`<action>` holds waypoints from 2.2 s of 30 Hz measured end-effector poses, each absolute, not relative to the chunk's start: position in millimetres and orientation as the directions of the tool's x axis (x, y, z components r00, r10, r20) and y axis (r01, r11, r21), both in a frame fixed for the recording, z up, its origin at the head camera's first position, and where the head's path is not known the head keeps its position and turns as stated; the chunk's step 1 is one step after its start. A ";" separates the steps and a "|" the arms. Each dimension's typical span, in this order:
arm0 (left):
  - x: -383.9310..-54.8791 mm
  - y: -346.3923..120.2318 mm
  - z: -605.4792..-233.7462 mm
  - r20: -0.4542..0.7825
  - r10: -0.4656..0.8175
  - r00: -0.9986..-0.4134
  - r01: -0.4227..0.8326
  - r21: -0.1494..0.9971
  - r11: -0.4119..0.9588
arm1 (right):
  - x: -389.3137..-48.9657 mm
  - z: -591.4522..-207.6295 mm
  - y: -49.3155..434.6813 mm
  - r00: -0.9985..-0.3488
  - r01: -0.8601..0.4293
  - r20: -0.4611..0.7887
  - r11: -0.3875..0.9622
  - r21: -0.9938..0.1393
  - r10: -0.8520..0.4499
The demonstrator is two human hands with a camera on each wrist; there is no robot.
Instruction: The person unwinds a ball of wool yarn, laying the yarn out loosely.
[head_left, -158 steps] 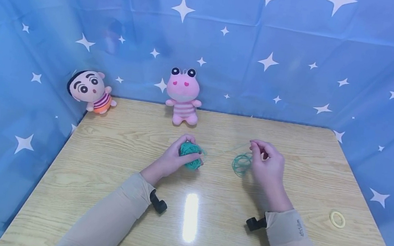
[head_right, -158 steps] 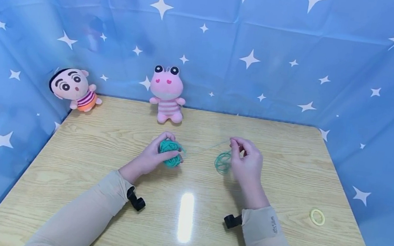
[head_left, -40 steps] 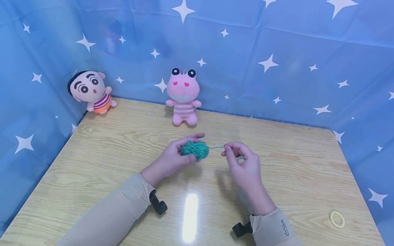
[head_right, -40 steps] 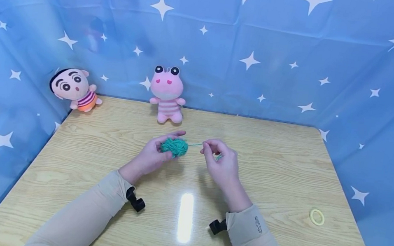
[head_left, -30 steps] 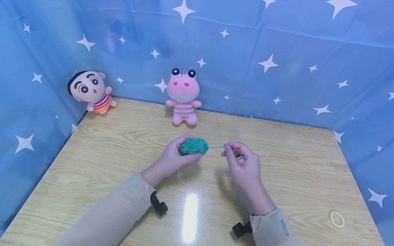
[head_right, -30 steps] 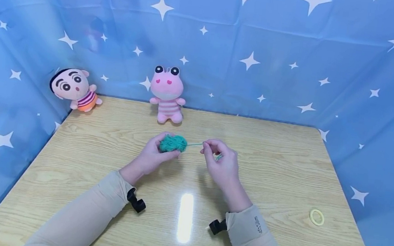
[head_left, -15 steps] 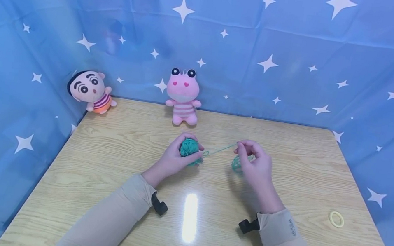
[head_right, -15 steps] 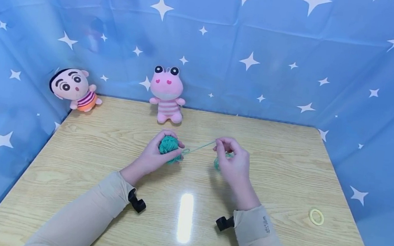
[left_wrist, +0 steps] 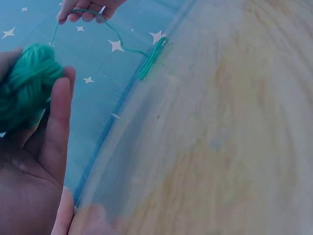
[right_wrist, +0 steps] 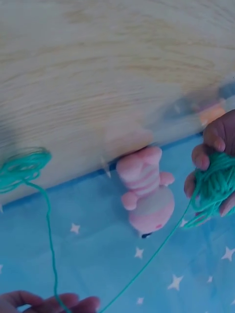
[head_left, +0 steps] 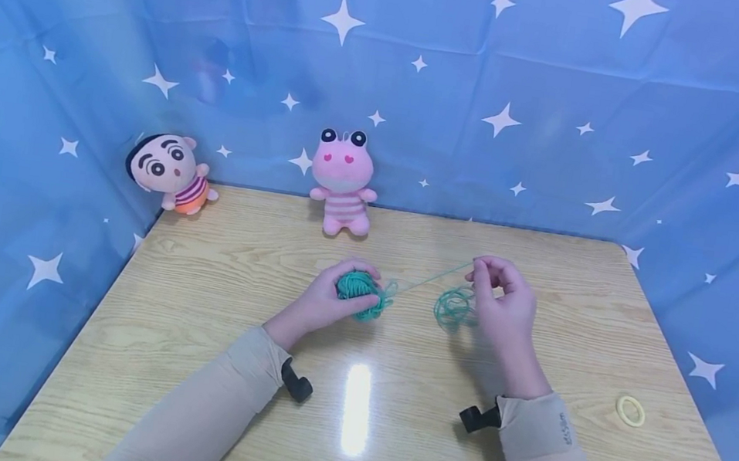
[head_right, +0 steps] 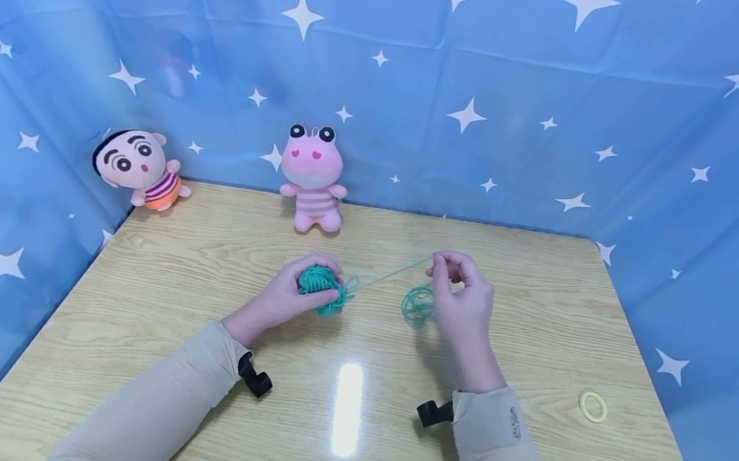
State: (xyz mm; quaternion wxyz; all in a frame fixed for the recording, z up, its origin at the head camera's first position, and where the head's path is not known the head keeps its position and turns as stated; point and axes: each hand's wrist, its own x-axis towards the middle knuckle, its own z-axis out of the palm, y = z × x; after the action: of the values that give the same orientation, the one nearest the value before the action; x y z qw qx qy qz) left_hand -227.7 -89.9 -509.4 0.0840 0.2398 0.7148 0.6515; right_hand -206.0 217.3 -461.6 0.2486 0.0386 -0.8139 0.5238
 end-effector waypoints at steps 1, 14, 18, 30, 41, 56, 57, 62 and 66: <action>-227.9 -90.3 -509.6 0.193 0.463 -0.865 0.227 0.974 0.018 | -206.0 -460.6 217.7 -0.870 -0.324 0.448 0.445 -0.835 0.207; -232.4 -96.8 -512.2 0.125 0.425 -0.896 0.142 0.990 0.009 | -212.1 -467.5 256.6 -0.912 -0.122 0.314 0.558 -0.821 0.263; -233.6 -96.4 -511.8 0.116 0.409 -0.905 0.145 0.989 0.041 | -213.4 -475.0 267.9 -0.921 -0.071 0.277 0.580 -0.811 0.275; -235.1 -92.9 -512.0 0.083 0.251 -0.964 0.061 0.994 -0.095 | -216.5 -486.9 285.1 -0.991 0.003 0.100 0.744 -0.669 0.093; -233.6 -93.4 -509.6 0.090 0.356 -0.930 0.062 0.994 -0.090 | -218.5 -489.6 267.9 -0.996 -0.085 0.023 0.857 -0.509 -0.085; -224.9 -87.5 -506.6 0.084 0.474 -0.877 0.103 0.995 0.014 | -192.5 -482.6 159.5 -0.850 -0.523 0.425 0.600 -0.605 -0.311; -224.4 -87.0 -506.7 0.088 0.487 -0.869 0.109 0.994 0.015 | -192.0 -483.9 154.7 -0.836 -0.541 0.452 0.597 -0.592 -0.311; -223.8 -84.5 -506.3 0.107 0.507 -0.855 0.110 0.994 -0.025 | -191.4 -488.4 144.6 -0.768 -0.600 0.580 0.619 -0.506 -0.271; -224.5 -84.2 -505.2 0.123 0.458 -0.880 0.096 0.992 -0.081 | -191.7 -490.0 145.6 -0.744 -0.614 0.625 0.610 -0.501 -0.237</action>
State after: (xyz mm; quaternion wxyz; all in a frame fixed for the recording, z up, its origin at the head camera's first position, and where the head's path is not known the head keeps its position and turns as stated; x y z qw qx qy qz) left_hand -224.5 -84.2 -505.2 0.1283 0.2081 0.6656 0.7051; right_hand -191.7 145.6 -490.0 0.2582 0.2476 -0.8593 0.3657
